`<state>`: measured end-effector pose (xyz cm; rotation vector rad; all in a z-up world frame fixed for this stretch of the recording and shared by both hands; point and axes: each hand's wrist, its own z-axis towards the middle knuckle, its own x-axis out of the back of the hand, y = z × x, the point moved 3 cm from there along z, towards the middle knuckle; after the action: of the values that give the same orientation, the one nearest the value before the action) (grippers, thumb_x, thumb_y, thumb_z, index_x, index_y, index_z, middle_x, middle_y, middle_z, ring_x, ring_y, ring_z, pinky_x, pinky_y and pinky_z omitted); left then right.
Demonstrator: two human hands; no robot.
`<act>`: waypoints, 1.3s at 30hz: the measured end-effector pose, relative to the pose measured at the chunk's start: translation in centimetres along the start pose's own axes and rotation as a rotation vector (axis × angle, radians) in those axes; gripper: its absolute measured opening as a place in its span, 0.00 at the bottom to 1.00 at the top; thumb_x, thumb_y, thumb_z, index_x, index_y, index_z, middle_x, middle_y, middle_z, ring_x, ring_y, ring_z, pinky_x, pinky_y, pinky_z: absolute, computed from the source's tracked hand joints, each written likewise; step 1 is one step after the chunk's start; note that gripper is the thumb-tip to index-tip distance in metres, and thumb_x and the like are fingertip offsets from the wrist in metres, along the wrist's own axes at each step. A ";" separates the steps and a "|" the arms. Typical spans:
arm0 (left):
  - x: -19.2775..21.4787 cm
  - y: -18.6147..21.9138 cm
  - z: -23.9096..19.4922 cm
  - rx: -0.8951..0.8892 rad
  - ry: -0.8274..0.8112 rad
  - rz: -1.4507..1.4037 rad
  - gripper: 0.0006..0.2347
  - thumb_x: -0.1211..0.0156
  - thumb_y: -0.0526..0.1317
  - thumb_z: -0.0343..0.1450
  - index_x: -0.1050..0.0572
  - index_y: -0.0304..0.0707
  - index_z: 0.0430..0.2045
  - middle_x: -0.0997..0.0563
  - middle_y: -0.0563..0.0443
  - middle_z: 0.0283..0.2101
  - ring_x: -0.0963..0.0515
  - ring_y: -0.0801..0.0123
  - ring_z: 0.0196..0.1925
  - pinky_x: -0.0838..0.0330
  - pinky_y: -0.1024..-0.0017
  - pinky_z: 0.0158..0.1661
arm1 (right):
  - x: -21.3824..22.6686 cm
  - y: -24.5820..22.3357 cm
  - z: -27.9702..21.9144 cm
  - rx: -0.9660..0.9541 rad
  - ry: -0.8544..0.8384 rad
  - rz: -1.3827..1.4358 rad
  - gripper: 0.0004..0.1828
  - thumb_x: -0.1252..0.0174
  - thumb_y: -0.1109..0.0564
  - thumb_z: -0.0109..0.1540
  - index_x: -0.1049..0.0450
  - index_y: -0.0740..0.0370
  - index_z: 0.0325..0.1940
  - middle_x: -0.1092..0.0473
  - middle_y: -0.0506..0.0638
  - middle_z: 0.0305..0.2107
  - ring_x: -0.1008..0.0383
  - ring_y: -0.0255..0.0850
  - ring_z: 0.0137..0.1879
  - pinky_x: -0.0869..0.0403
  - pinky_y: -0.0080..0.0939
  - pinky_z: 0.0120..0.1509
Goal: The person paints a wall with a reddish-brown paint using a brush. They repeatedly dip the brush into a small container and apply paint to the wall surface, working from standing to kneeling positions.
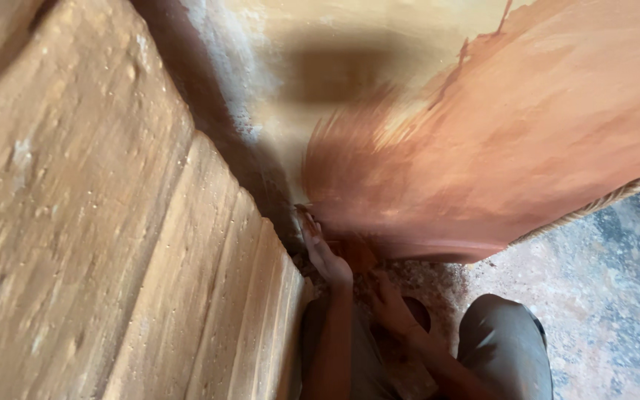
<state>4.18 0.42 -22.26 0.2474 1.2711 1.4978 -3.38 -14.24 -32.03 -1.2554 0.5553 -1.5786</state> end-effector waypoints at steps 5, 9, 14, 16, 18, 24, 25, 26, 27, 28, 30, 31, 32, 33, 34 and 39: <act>0.3 -0.5 0.1 0.038 0.014 0.000 0.28 0.66 0.51 0.82 0.51 0.29 0.75 0.50 0.39 0.79 0.50 0.52 0.81 0.56 0.56 0.77 | 1.8 -0.9 1.6 -0.668 -0.060 0.661 0.19 0.50 0.58 0.68 0.37 0.59 0.64 0.31 0.50 0.37 0.36 0.33 0.30 0.35 0.33 0.28; 0.3 0.0 0.3 0.056 0.016 -0.035 0.29 0.65 0.51 0.82 0.54 0.31 0.75 0.52 0.41 0.80 0.53 0.53 0.82 0.60 0.57 0.77 | 6.7 -8.1 5.8 -0.550 -0.122 0.896 0.08 0.52 0.59 0.72 0.37 0.64 0.55 0.35 0.48 0.31 0.43 0.30 0.21 0.43 0.30 0.20; -0.8 1.1 0.0 -0.041 -0.067 0.006 0.28 0.63 0.50 0.83 0.53 0.31 0.75 0.53 0.40 0.80 0.54 0.52 0.83 0.60 0.57 0.78 | 13.6 -17.1 5.2 -0.217 0.015 0.791 0.20 0.50 0.63 0.68 0.41 0.55 0.65 0.33 0.46 0.28 0.42 0.29 0.19 0.43 0.29 0.17; -1.6 1.9 -0.4 -0.089 -0.084 0.137 0.26 0.62 0.48 0.83 0.48 0.29 0.74 0.49 0.38 0.79 0.50 0.51 0.82 0.57 0.57 0.78 | 16.2 -19.1 4.0 -0.159 0.114 0.751 0.30 0.46 0.65 0.67 0.44 0.51 0.72 0.32 0.45 0.27 0.39 0.28 0.20 0.39 0.27 0.21; -2.5 3.0 -1.0 -0.137 -0.085 0.347 0.23 0.62 0.47 0.83 0.39 0.27 0.71 0.39 0.36 0.77 0.42 0.49 0.81 0.50 0.56 0.77 | 18.1 -19.4 3.5 -0.229 0.131 0.477 0.29 0.44 0.67 0.64 0.41 0.55 0.68 0.30 0.48 0.37 0.37 0.30 0.25 0.37 0.30 0.23; -4.1 6.6 -3.2 -0.199 -0.396 0.419 0.19 0.53 0.40 0.83 0.39 0.29 0.69 0.45 0.32 0.77 0.37 0.44 0.79 0.37 0.57 0.74 | 20.6 -14.6 -0.4 -0.421 -0.380 -0.564 0.27 0.43 0.56 0.63 0.36 0.54 0.67 0.26 0.63 0.37 0.25 0.51 0.26 0.26 0.50 0.31; -4.2 6.7 -3.4 -0.208 -0.448 0.481 0.18 0.52 0.40 0.83 0.37 0.31 0.69 0.42 0.34 0.77 0.36 0.45 0.78 0.35 0.58 0.73 | 20.3 -13.4 -1.2 -0.356 -0.473 -0.660 0.25 0.46 0.55 0.64 0.36 0.56 0.66 0.26 0.66 0.44 0.23 0.55 0.28 0.25 0.53 0.32; -4.1 6.6 -3.8 -0.217 -0.501 0.540 0.18 0.50 0.40 0.83 0.35 0.34 0.68 0.40 0.36 0.76 0.34 0.47 0.76 0.34 0.59 0.72 | 20.0 -12.1 -2.2 -0.398 -0.526 -0.652 0.23 0.48 0.52 0.65 0.36 0.54 0.65 0.25 0.64 0.42 0.23 0.56 0.32 0.25 0.55 0.34; -4.3 6.3 -4.2 -0.237 -0.551 0.596 0.17 0.49 0.40 0.83 0.33 0.36 0.67 0.37 0.38 0.76 0.33 0.48 0.75 0.33 0.60 0.72 | 19.6 -10.7 -2.8 -0.428 -0.573 -0.648 0.21 0.50 0.50 0.66 0.35 0.53 0.64 0.24 0.62 0.40 0.22 0.58 0.35 0.25 0.57 0.36; -4.5 5.8 -5.0 -0.217 -0.672 0.639 0.18 0.48 0.42 0.82 0.33 0.36 0.68 0.36 0.40 0.75 0.33 0.49 0.76 0.34 0.58 0.73 | 19.0 -9.8 -3.8 -0.457 -0.621 -0.642 0.20 0.52 0.47 0.67 0.34 0.51 0.62 0.23 0.60 0.38 0.22 0.60 0.39 0.25 0.59 0.38; -4.9 4.3 -6.0 -0.211 -0.907 0.719 0.20 0.48 0.45 0.81 0.34 0.37 0.68 0.34 0.43 0.74 0.32 0.52 0.77 0.38 0.55 0.77 | 17.6 -7.7 -4.7 -0.517 -0.748 -0.702 0.20 0.53 0.47 0.68 0.35 0.48 0.65 0.23 0.60 0.36 0.22 0.58 0.40 0.25 0.58 0.42; -4.7 3.5 -6.8 -0.124 -1.028 0.756 0.22 0.48 0.46 0.80 0.36 0.35 0.69 0.36 0.41 0.74 0.35 0.51 0.77 0.40 0.55 0.75 | 16.9 -6.8 -5.1 -0.540 -0.808 -0.730 0.21 0.54 0.47 0.69 0.36 0.47 0.66 0.23 0.60 0.35 0.22 0.58 0.41 0.25 0.58 0.44; -4.6 2.8 -7.9 -0.034 -1.148 0.789 0.25 0.47 0.48 0.79 0.38 0.33 0.69 0.37 0.40 0.74 0.37 0.50 0.76 0.42 0.55 0.74 | 16.3 -5.9 -5.4 -0.585 -0.850 -0.712 0.22 0.54 0.47 0.69 0.37 0.45 0.68 0.23 0.59 0.36 0.22 0.58 0.42 0.25 0.58 0.45; -4.1 2.0 -9.0 0.060 -1.270 0.818 0.27 0.47 0.49 0.78 0.40 0.31 0.69 0.39 0.38 0.74 0.40 0.49 0.76 0.44 0.54 0.72 | 15.5 -4.9 -5.8 -0.633 -0.891 -0.693 0.23 0.54 0.47 0.69 0.39 0.43 0.70 0.23 0.59 0.36 0.22 0.57 0.42 0.25 0.58 0.45; -3.6 0.8 -9.9 0.208 -1.411 0.914 0.27 0.50 0.49 0.78 0.43 0.32 0.70 0.44 0.39 0.75 0.44 0.50 0.77 0.49 0.53 0.71 | 14.7 -4.0 -6.2 -0.680 -0.932 -0.673 0.24 0.54 0.47 0.69 0.41 0.40 0.71 0.23 0.59 0.36 0.21 0.57 0.43 0.25 0.58 0.46; -1.7 -3.7 -11.8 0.491 -1.719 1.162 0.29 0.56 0.47 0.79 0.54 0.37 0.74 0.58 0.43 0.79 0.58 0.50 0.80 0.59 0.52 0.73 | 10.6 0.9 -7.8 -0.637 -0.982 -0.665 0.25 0.49 0.52 0.67 0.40 0.47 0.69 0.24 0.57 0.40 0.21 0.55 0.46 0.22 0.57 0.45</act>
<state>-1.49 -8.28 -29.13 2.2680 -0.1314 1.0132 -9.67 -25.82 -30.81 -2.6597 -0.0453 -1.0415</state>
